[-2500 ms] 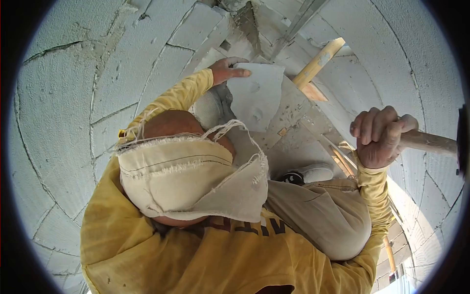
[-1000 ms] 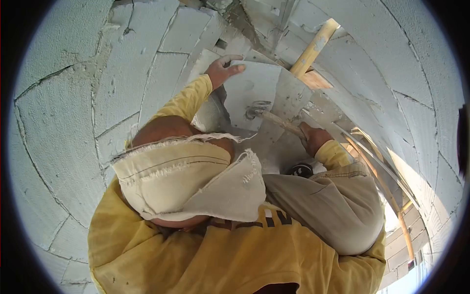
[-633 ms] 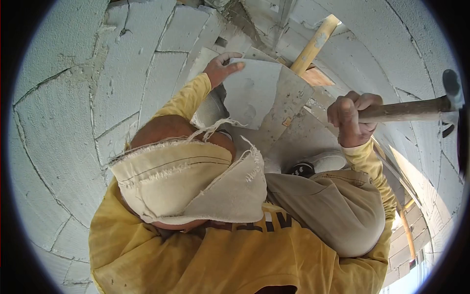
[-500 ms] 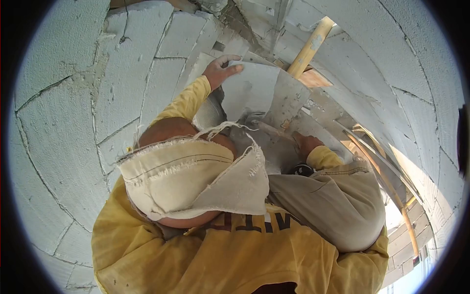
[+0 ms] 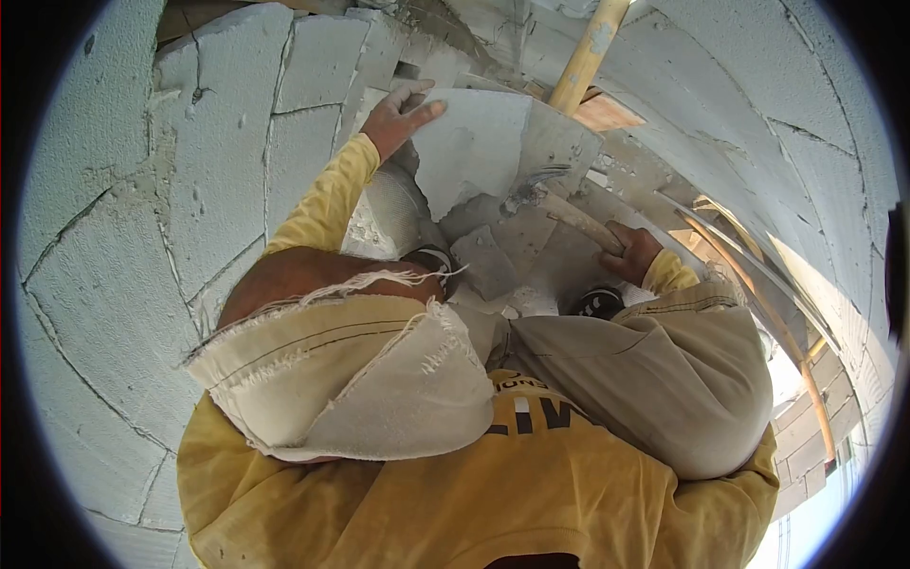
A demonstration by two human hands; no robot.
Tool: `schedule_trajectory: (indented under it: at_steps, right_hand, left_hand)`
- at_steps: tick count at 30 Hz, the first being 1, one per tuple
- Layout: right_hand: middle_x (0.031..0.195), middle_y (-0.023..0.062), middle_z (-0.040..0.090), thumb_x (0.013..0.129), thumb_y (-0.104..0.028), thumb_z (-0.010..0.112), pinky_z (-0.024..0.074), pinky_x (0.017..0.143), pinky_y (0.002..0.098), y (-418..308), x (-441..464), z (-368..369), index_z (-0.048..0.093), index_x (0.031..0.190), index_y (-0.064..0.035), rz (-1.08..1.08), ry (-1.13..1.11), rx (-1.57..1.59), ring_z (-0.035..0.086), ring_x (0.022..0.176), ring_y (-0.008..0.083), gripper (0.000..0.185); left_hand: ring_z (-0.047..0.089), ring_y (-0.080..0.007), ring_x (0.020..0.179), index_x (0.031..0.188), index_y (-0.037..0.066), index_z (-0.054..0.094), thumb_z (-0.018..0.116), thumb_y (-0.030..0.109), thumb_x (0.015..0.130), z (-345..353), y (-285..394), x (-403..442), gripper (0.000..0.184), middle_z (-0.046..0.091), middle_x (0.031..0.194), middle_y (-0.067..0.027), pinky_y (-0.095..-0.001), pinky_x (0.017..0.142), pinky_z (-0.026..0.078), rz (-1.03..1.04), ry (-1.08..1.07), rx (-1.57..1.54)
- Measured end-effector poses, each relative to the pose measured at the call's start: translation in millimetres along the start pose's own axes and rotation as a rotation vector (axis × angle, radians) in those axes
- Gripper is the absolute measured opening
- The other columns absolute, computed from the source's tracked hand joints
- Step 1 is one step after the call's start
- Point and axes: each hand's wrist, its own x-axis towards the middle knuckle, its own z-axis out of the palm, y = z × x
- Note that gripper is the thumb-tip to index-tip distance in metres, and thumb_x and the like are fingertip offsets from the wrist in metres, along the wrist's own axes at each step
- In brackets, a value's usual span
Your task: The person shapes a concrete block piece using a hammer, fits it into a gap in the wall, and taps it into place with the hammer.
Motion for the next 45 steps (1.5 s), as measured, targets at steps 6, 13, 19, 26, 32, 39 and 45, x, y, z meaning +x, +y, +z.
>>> schedule_trajectory:
  at_steps: [6, 13, 19, 26, 32, 39, 45]
  right_hand:
    - [0.109, 0.0269, 0.065, 0.08, -0.053, 0.068, 0.0476, 0.094, 0.0486, 13.7, 8.7, 27.2, 0.059, 0.12, -0.0019, 0.126, -0.14, -0.231, 0.062, 0.107, 0.0439, 0.065]
    - [0.11, 0.0201, 0.064, 0.078, -0.049, 0.074, 0.0489, 0.094, 0.0465, 20.8, 30.7, 12.5, 0.058, 0.126, -0.0035, -0.064, -0.035, -0.228, 0.062, 0.106, 0.0369, 0.068]
    - [0.096, 0.02, 0.066, 0.078, -0.038, 0.075, 0.0531, 0.081, 0.0442, -21.1, 37.2, -55.8, 0.061, 0.117, -0.001, -0.055, 0.106, -0.206, 0.067, 0.089, 0.0352, 0.056]
    - [0.085, 0.0169, 0.066, 0.084, -0.016, 0.071, 0.053, 0.074, 0.0386, -49.8, 14.8, -124.2, 0.06, 0.115, 0.0002, -0.146, 0.325, -0.134, 0.066, 0.078, 0.0312, 0.036]
    - [0.087, 0.019, 0.066, 0.085, -0.015, 0.069, 0.0517, 0.072, 0.0391, -71.5, 8.3, -158.9, 0.061, 0.112, 0.0022, -0.24, 0.342, -0.298, 0.065, 0.077, 0.0313, 0.033]
    - [0.094, 0.0206, 0.065, 0.087, -0.014, 0.066, 0.0509, 0.077, 0.0414, -158.6, -0.6, -187.3, 0.061, 0.112, 0.0016, -0.304, 0.216, -0.416, 0.065, 0.082, 0.0343, 0.03]
    - [0.089, 0.0202, 0.066, 0.088, -0.018, 0.063, 0.0497, 0.076, 0.0457, -233.8, 17.6, -198.4, 0.062, 0.108, -0.0012, -0.532, 0.215, -0.632, 0.066, 0.083, 0.0362, 0.026]
  left_hand:
    - [0.062, -0.0207, 0.106, 0.139, 0.006, 0.052, 0.08, 0.042, 0.08, 8.3, 7.8, -13.5, 0.074, 0.059, 0.125, -0.0122, -0.032, 0.092, 0.05, 0.054, 0.145, 0.091]
    - [0.068, -0.0253, 0.083, 0.112, 0.019, 0.062, 0.075, 0.036, 0.08, 40.4, 45.3, -107.7, 0.039, 0.059, 0.114, -0.0032, -0.0391, 0.056, 0.055, 0.976, -0.472, 0.728]
    - [0.07, -0.0302, 0.08, 0.113, 0.016, 0.061, 0.067, 0.029, 0.082, 98.3, -12.7, -89.6, 0.034, 0.058, 0.121, -0.0053, -0.0451, 0.059, 0.056, 1.144, -1.096, 0.96]
    - [0.071, -0.0322, 0.081, 0.113, 0.013, 0.061, 0.063, 0.021, 0.084, 123.6, 3.9, -95.7, 0.03, 0.06, 0.123, -0.0128, -0.0476, 0.062, 0.057, 0.56, -1.026, 1.138]
    - [0.071, -0.0368, 0.086, 0.116, 0.014, 0.063, 0.059, 0.034, 0.087, 131.8, -9.4, -94.0, 0.036, 0.071, 0.084, -0.0158, -0.053, 0.065, 0.056, 0.63, -0.963, 1.179]
    - [0.071, -0.0354, 0.09, 0.107, 0.013, 0.063, 0.065, 0.021, 0.084, 132.2, 8.7, -86.2, 0.025, 0.064, 0.109, -0.0139, -0.0488, 0.07, 0.06, 0.896, -1.093, 1.124]
    - [0.069, -0.0342, 0.093, 0.105, 0.013, 0.066, 0.071, 0.028, 0.08, 124.7, 44.3, -92.1, 0.03, 0.063, 0.11, -0.012, -0.0471, 0.075, 0.058, 0.823, -1.174, 1.305]
